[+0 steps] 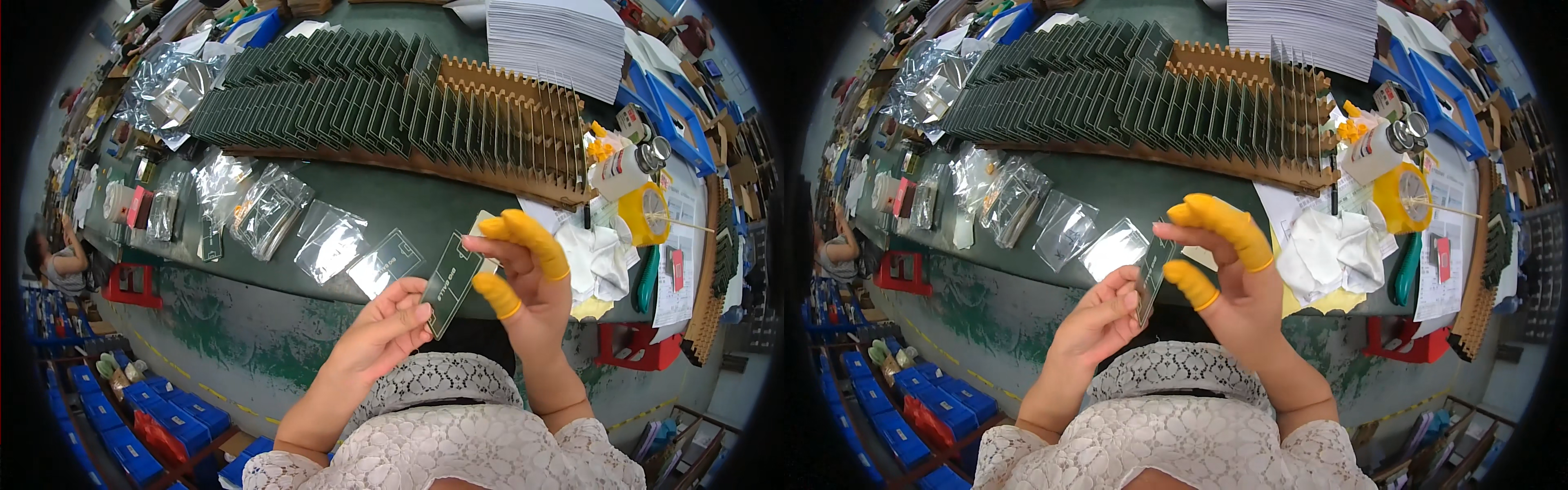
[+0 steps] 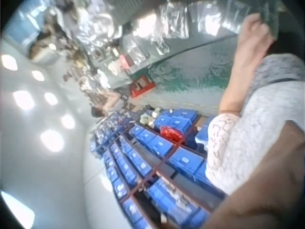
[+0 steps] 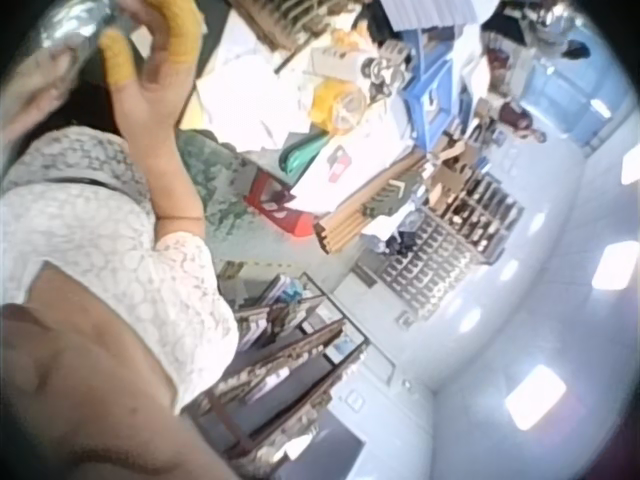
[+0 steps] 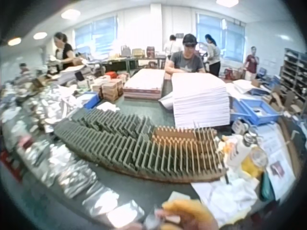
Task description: The person applies a substance to small rectangular cards using a wooden stick. They hold the card in their left hand and use the stick in their right hand to spread the substance across the surface. The person handles multiple cards sequentially, applying the substance to each one.
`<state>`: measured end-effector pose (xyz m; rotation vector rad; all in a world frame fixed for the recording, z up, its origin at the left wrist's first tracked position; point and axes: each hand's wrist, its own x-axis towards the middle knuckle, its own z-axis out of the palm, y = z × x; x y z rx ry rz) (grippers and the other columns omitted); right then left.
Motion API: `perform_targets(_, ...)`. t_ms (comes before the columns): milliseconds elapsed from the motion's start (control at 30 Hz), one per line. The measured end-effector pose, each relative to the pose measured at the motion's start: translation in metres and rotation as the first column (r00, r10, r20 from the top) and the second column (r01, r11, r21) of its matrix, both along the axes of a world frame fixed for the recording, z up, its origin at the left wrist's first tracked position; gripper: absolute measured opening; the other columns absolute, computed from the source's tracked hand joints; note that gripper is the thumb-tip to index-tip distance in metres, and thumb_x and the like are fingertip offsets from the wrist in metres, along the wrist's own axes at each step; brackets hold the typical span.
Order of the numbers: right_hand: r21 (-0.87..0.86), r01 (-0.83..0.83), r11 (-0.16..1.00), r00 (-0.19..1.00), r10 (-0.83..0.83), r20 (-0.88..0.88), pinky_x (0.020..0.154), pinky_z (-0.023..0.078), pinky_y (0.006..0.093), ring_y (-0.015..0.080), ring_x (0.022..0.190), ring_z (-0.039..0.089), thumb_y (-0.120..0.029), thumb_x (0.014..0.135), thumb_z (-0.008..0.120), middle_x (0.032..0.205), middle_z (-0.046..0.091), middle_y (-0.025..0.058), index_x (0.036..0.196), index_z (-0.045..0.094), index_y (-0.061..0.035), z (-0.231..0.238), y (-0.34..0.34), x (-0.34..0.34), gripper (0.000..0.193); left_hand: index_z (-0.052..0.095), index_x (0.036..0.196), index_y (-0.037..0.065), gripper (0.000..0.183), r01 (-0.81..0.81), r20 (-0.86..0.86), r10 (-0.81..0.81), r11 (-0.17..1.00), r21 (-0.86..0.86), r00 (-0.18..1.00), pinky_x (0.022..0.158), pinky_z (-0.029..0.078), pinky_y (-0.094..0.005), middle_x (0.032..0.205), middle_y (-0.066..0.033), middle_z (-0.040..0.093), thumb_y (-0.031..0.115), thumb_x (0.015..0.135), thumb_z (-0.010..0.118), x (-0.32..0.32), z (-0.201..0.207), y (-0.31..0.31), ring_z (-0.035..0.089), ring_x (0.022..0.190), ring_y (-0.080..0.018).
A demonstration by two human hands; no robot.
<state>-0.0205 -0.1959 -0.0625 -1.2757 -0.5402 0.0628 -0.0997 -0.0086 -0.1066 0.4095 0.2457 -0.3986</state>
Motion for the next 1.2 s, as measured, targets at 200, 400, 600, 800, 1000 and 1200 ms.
perform_targets(200, -0.389, 0.471, 0.792, 0.881, -0.393, 0.265, 0.091, 0.047, 0.0328, 0.0205, 0.095, 0.062, -0.004, 0.089, 0.071, 0.106, 0.068, 0.009, 0.114, 0.067, -0.0016, 0.0, -0.038, 0.017, 0.026, 0.057, 0.114, 0.003, 0.024, -0.396, 0.213, 0.339, 0.692, 0.604, 0.917, 0.074, 0.055, -0.027, 0.106, -0.0085, 0.067, -0.003, 0.092, 0.064, 0.006, 0.032, 0.019, 0.064, 0.087, -0.0119)
perform_targets(400, -0.803, 0.486, 0.344, 0.829, 0.109, 0.548, 0.074, 0.041, 0.0369, 0.0262, 0.082, 0.053, -0.006, 0.074, 0.076, 0.087, 0.058, 0.0072, 0.097, 0.07, -0.0032, -0.008, -0.062, 0.016, 0.024, 0.059, 0.106, 0.001, 0.019, -0.544, 0.469, 0.379, 0.118, 0.83, 0.798, 0.077, 0.051, -0.024, 0.096, -0.0048, 0.065, -0.003, 0.09, 0.069, 0.012, 0.05, 0.022, 0.062, 0.082, -0.0091)
perform_targets(600, -0.849, 0.507, 0.147, 0.78, 0.34, 0.525, 0.074, 0.041, 0.0361, 0.0253, 0.082, 0.051, -0.005, 0.072, 0.07, 0.082, 0.052, 0.0088, 0.082, 0.063, -0.0022, -0.003, -0.054, 0.022, 0.012, 0.059, 0.104, -0.001, 0.02, -0.642, 0.667, 0.188, -0.184, 0.745, 0.721, 0.082, 0.052, -0.0241, 0.1, -0.006, 0.06, -0.01, 0.088, 0.067, 0.012, 0.04, 0.017, 0.063, 0.091, -0.0121)
perform_targets(800, -0.86, 0.507, 0.056, 0.747, 0.469, 0.471, 0.073, 0.041, 0.0347, 0.0244, 0.082, 0.051, -0.002, 0.067, 0.065, 0.08, 0.051, 0.0093, 0.074, 0.058, -0.0041, -0.005, -0.047, 0.027, 0.01, 0.059, 0.106, -0.003, 0.019, -0.643, 0.661, 0.078, -0.175, 0.746, 0.746, 0.084, 0.054, -0.024, 0.103, -0.0066, 0.058, -0.012, 0.09, 0.063, 0.008, 0.03, 0.016, 0.064, 0.094, -0.0129)
perform_targets(1000, -0.858, 0.513, -0.013, 0.741, 0.511, 0.435, 0.073, 0.042, 0.035, 0.0246, 0.082, 0.053, -0.002, 0.067, 0.065, 0.082, 0.053, 0.0103, 0.075, 0.058, -0.004, -0.006, -0.042, 0.029, 0.011, 0.065, 0.101, -0.002, 0.019, -0.653, 0.654, 0.197, -0.079, 0.754, 0.731, 0.074, 0.055, -0.0261, 0.096, -0.0104, 0.066, -0.01, 0.084, 0.071, 0.008, 0.026, 0.011, 0.064, 0.085, -0.0153)
perform_targets(1200, -0.876, 0.465, 0.128, 0.806, 0.349, 0.478, 0.073, 0.043, 0.037, 0.0265, 0.082, 0.054, -0.004, 0.07, 0.069, 0.083, 0.053, 0.0097, 0.081, 0.058, -0.0028, 0.002, -0.045, 0.028, 0.015, 0.065, 0.101, -0.003, 0.019, -0.647, 0.634, 0.223, -0.022, 0.763, 0.74, 0.075, 0.055, -0.026, 0.097, -0.0106, 0.065, -0.01, 0.085, 0.071, 0.007, 0.026, 0.011, 0.064, 0.086, -0.0145)
